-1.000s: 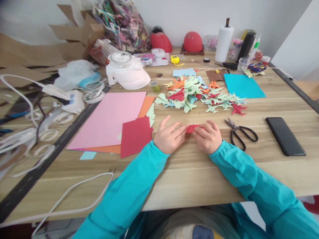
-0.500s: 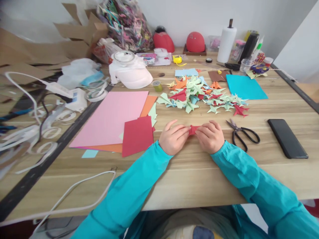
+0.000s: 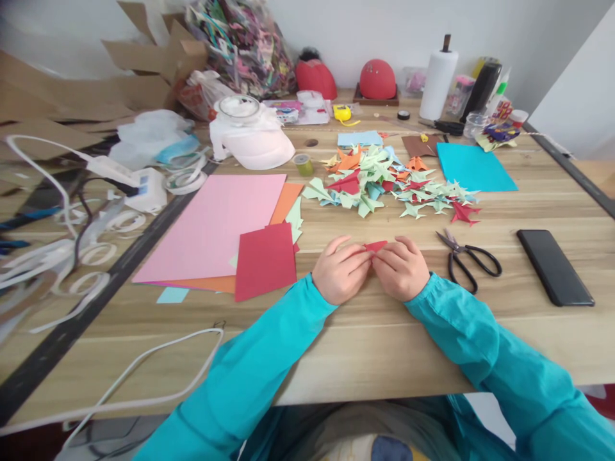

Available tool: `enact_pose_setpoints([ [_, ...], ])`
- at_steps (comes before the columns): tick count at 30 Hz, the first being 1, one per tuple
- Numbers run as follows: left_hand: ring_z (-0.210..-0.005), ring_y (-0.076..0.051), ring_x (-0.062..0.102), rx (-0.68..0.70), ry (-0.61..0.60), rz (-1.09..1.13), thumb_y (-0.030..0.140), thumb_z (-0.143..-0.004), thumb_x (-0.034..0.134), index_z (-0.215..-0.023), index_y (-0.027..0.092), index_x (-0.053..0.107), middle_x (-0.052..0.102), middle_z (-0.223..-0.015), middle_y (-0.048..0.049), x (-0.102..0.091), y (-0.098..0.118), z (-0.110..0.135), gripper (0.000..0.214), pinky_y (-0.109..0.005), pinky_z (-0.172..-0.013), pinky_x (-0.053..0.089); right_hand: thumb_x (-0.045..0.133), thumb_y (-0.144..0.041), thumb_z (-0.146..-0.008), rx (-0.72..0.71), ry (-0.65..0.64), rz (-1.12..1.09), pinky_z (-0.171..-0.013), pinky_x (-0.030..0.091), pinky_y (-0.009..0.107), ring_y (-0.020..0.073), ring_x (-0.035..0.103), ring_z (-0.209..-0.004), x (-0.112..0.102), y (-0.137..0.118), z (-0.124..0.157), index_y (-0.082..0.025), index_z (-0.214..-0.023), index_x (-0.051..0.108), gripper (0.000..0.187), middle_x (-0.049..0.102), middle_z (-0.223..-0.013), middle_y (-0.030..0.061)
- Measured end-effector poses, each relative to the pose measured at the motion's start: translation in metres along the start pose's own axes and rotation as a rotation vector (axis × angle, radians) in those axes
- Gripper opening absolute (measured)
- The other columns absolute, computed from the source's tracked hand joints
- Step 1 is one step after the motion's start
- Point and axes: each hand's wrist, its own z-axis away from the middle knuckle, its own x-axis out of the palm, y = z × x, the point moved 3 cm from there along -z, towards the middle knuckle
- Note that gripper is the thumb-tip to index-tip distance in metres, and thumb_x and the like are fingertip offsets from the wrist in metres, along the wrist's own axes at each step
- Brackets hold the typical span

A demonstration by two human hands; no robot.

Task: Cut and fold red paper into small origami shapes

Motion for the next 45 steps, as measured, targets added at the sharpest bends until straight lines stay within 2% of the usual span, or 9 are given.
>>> enact_pose_setpoints([
  [11, -0.084, -0.016, 0.061, 0.022, -0.017, 0.037, 0.011, -0.083, 0.047, -0.077, 0.015, 0.064, 0.070, -0.086, -0.0038, 0.001, 0.003, -0.001, 0.019, -0.041, -0.093, 0.041, 0.055, -0.009, -0.077, -0.100, -0.030, 0.019, -0.091, 0.039, 0.036, 0.0137, 0.058, -0.083, 0.000, -0.003, 0.002, -0.020, -0.078, 0.063, 0.014, 0.070, -0.080, -0.0003],
  [18, -0.085, -0.015, 0.062, 0.046, -0.016, 0.065, 0.009, -0.085, 0.043, -0.079, 0.014, 0.064, 0.070, -0.086, -0.0049, -0.003, 0.003, -0.002, 0.022, -0.043, -0.095, 0.041, 0.057, -0.013, -0.077, -0.123, -0.030, 0.020, -0.088, 0.039, 0.035, 0.0131, 0.058, -0.080, -0.003, -0.003, -0.003, -0.021, -0.070, 0.061, 0.011, 0.068, -0.072, -0.0020],
  [28, -0.086, -0.016, 0.062, 0.040, 0.007, 0.076, 0.007, -0.083, 0.044, -0.081, 0.015, 0.065, 0.070, -0.091, -0.0049, -0.009, -0.005, 0.000, 0.023, -0.045, -0.095, 0.041, 0.057, -0.016, -0.076, -0.076, -0.033, 0.002, -0.089, 0.037, 0.037, 0.0135, 0.058, -0.079, -0.005, 0.008, 0.000, -0.022, -0.073, 0.062, 0.009, 0.069, -0.076, -0.0017],
  [32, -0.088, -0.017, 0.062, -0.041, 0.013, 0.104, 0.007, -0.083, 0.043, -0.086, 0.017, 0.065, 0.070, -0.094, -0.0044, -0.013, -0.016, 0.005, 0.025, -0.048, -0.095, 0.039, 0.057, -0.016, -0.075, 0.039, 0.034, 0.043, -0.084, 0.039, 0.037, 0.0145, 0.059, -0.072, -0.008, 0.023, 0.002, -0.021, -0.069, 0.062, 0.010, 0.070, -0.073, 0.0000],
  [35, -0.088, -0.017, 0.062, -0.054, 0.016, 0.120, 0.008, -0.083, 0.044, -0.086, 0.018, 0.065, 0.071, -0.093, -0.0038, -0.013, -0.017, 0.006, 0.024, -0.047, -0.095, 0.038, 0.058, -0.016, -0.075, 0.076, 0.045, 0.014, -0.084, 0.040, 0.037, 0.0151, 0.060, -0.074, -0.009, 0.023, 0.001, -0.020, -0.075, 0.063, 0.007, 0.070, -0.076, 0.0013],
  [39, -0.090, -0.016, 0.061, -0.028, 0.015, 0.138, 0.008, -0.083, 0.045, -0.084, 0.017, 0.065, 0.070, -0.094, -0.0035, -0.011, -0.010, 0.003, 0.022, -0.044, -0.096, 0.038, 0.058, -0.019, -0.078, 0.005, -0.029, -0.016, -0.087, 0.040, 0.036, 0.0153, 0.060, -0.081, -0.005, 0.010, -0.002, -0.021, -0.088, 0.065, 0.012, 0.071, -0.087, 0.0016],
  [45, -0.095, -0.020, 0.057, -0.072, -0.016, 0.062, 0.015, -0.083, 0.049, -0.083, 0.017, 0.066, 0.069, -0.098, -0.0038, -0.008, -0.004, -0.002, 0.017, -0.043, -0.092, 0.038, 0.058, -0.011, -0.078, -0.063, 0.006, 0.008, -0.089, 0.039, 0.035, 0.0133, 0.060, -0.080, -0.002, 0.005, 0.002, -0.022, -0.083, 0.066, 0.014, 0.072, -0.085, -0.0017],
])
